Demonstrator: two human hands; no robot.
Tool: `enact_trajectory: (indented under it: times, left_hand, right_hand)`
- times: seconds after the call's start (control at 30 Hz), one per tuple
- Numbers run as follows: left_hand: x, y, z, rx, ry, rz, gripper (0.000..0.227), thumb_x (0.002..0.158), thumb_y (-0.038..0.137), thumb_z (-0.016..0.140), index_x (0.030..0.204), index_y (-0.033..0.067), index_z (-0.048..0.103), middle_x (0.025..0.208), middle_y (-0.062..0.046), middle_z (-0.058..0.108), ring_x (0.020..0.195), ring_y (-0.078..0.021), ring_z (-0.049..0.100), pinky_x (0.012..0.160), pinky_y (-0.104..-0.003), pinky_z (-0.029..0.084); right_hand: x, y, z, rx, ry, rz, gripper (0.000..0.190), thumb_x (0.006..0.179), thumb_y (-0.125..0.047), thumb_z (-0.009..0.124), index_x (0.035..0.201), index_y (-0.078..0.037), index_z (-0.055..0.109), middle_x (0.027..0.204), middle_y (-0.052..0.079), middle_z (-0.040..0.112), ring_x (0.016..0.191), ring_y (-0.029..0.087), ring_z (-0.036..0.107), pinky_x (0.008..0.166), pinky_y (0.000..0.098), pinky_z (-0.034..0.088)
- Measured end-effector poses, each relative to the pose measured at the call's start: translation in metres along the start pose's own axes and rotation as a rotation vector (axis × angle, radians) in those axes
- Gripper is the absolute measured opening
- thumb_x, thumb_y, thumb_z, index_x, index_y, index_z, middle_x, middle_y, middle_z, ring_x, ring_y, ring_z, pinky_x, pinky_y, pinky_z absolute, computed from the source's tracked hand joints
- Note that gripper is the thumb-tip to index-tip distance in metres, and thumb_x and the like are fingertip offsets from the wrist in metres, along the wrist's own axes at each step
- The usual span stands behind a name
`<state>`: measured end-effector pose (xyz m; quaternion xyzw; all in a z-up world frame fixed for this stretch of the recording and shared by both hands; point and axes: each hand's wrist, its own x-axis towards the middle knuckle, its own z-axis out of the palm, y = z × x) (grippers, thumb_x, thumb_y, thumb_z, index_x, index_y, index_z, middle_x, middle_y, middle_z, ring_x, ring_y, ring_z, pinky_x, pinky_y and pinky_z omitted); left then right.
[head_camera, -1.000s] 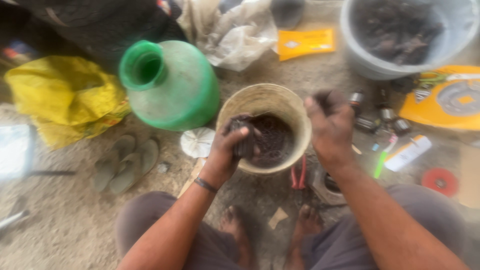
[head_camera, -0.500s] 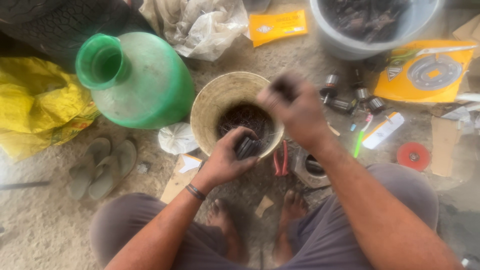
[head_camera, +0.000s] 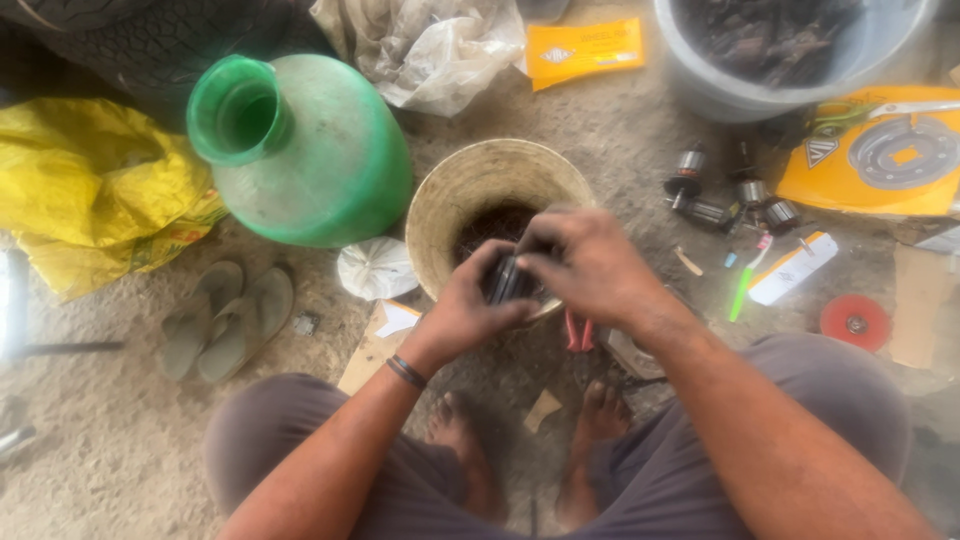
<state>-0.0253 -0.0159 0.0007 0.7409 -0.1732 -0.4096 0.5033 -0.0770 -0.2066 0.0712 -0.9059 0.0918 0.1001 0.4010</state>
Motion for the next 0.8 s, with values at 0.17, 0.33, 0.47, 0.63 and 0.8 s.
enact_trajectory:
  times: [0.17,0.33,0.47,0.63,0.8]
  left_hand:
    - [0.008,-0.015,-0.005,-0.904,-0.034,0.188,0.051,0.090,0.015,0.059,0.138,0.0053,0.050,0.124,-0.014,0.059,0.110,-0.0248,0.063,0.096,-0.042,0.058]
    - [0.013,-0.022,-0.006,-0.973,0.235,0.119,0.041,0.097,0.015,0.050,0.135,0.0021,0.049,0.120,-0.016,0.061,0.105,-0.0238,0.065,0.091,-0.040,0.057]
    - [0.015,-0.023,-0.012,-1.072,0.294,0.188,0.037,0.098,0.010,0.051,0.133,-0.0004,0.050,0.118,-0.016,0.061,0.106,-0.0240,0.065,0.095,-0.039,0.058]
    - [0.016,-0.019,-0.010,-0.921,0.366,0.283,0.037,0.098,0.006,0.059,0.134,-0.0009,0.053,0.118,-0.015,0.063,0.106,-0.0224,0.064,0.095,-0.035,0.056]
    - [0.013,-0.020,-0.013,-0.806,0.508,0.186,0.040,0.095,0.007,0.067,0.131,-0.0010,0.054,0.118,-0.013,0.064,0.106,-0.0206,0.065,0.094,-0.036,0.057]
  right_hand:
    - [-0.002,0.004,0.004,0.243,0.203,-0.322,0.007,0.087,-0.010,0.079,0.093,-0.007,0.076,0.109,0.007,0.068,0.100,0.018,0.067,0.085,0.0320,0.061]
    - [-0.006,0.006,0.029,0.639,-0.046,-0.322,0.006,0.093,-0.009,0.070,0.099,-0.008,0.072,0.106,0.003,0.073,0.095,0.013,0.070,0.086,0.0299,0.062]
    - [0.004,0.013,0.038,0.707,-0.049,-0.224,0.007,0.098,-0.011,0.064,0.100,-0.006,0.069,0.095,0.005,0.073,0.091,0.014,0.071,0.084,0.0298,0.061]
    - [0.011,0.012,0.043,1.020,0.049,-0.085,0.009,0.102,-0.012,0.063,0.104,-0.003,0.065,0.092,0.007,0.071,0.088,0.015,0.068,0.083,0.0297,0.058]
    - [0.006,0.011,0.044,0.707,0.015,-0.183,0.008,0.099,-0.010,0.064,0.102,-0.004,0.068,0.094,0.006,0.073,0.091,0.015,0.070,0.083,0.0317,0.060]
